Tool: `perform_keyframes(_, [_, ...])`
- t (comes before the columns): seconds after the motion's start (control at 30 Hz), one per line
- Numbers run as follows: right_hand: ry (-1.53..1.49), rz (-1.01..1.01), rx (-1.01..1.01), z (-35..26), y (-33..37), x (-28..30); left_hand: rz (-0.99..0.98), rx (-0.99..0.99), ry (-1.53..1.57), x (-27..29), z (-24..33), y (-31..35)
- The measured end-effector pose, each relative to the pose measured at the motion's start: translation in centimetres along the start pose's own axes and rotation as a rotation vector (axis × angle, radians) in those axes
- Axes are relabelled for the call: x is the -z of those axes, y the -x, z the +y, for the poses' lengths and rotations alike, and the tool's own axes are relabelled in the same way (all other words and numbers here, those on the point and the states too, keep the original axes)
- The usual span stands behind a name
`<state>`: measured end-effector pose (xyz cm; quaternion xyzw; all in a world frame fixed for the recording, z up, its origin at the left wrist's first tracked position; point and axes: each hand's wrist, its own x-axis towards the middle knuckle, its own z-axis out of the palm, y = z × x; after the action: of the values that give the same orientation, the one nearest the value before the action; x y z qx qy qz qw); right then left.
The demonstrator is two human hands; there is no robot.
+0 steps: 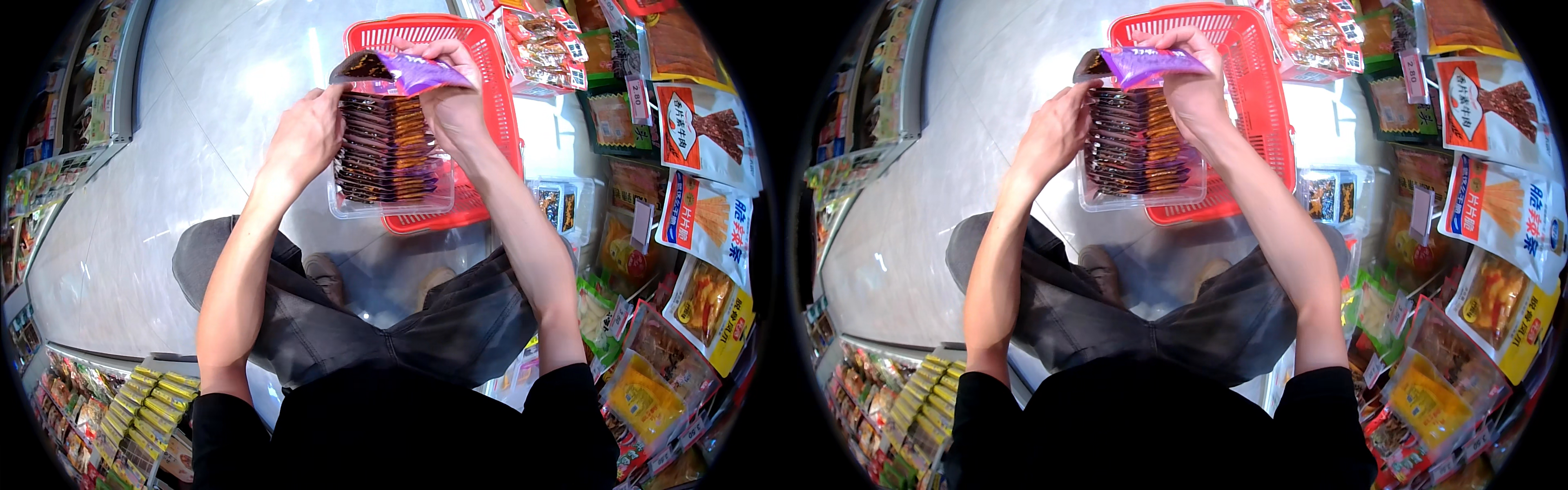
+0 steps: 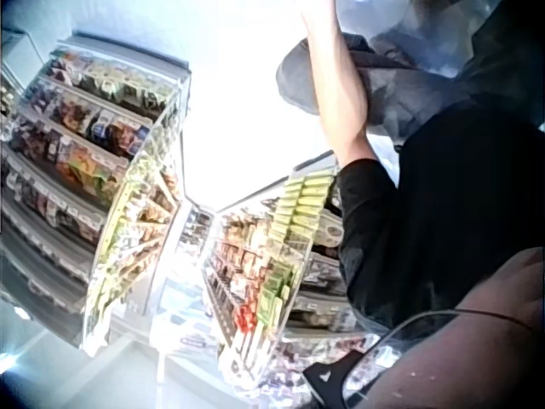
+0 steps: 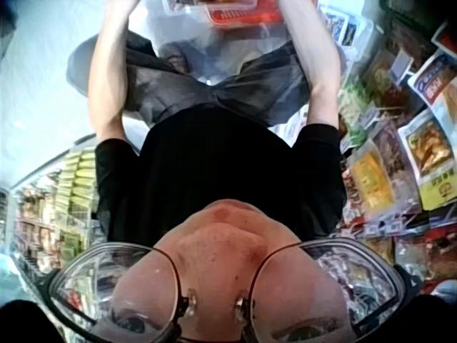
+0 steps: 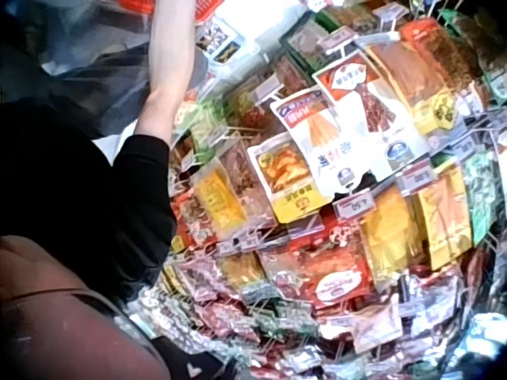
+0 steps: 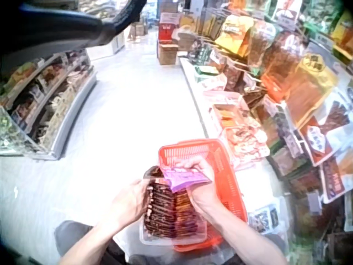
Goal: The person picks up snack packages from a basket and transfers them into a clear plastic container, then places the container onto a supermarket shelf.
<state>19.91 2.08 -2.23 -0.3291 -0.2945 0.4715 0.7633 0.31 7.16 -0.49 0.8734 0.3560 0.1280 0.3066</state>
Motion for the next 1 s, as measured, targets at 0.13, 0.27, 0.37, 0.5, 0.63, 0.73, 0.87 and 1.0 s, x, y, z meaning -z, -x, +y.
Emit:
perform_keyframes(0.13, [0.1,0.066,-0.108,1.4,0.4,-0.4,-0.007,0.057,-0.02,0.1,-0.6,0.5])
perform_keyframes(0.27, [0.295,0.047,-0.151,0.9,0.1,1.1,0.014,0.072,0.026,0.0,-0.8,0.6])
perform_keyframes(0.37, [0.258,0.083,-0.17,-0.8,0.9,-1.2,-0.011,0.116,0.057,0.2,-0.9,0.8])
perform_keyframes(0.5, [0.466,-0.09,-0.186,-2.8,0.1,0.4,0.037,0.077,0.082,0.1,-1.1,1.0])
perform_keyframes(0.63, [1.064,-0.214,0.029,-4.3,0.0,0.2,0.058,0.02,0.064,0.1,-0.7,0.8])
perform_keyframes(0.73, [0.981,-0.144,0.042,-3.2,-0.1,0.4,0.036,0.041,0.077,0.3,-0.5,0.7])
perform_keyframes(0.87, [0.931,-0.115,0.102,-1.3,-0.6,1.3,0.003,0.081,0.08,0.2,-0.1,0.3])
perform_keyframes(1.0, [1.456,-0.252,0.347,-2.3,-0.7,0.4,-0.016,0.112,0.061,0.5,-0.4,0.5])
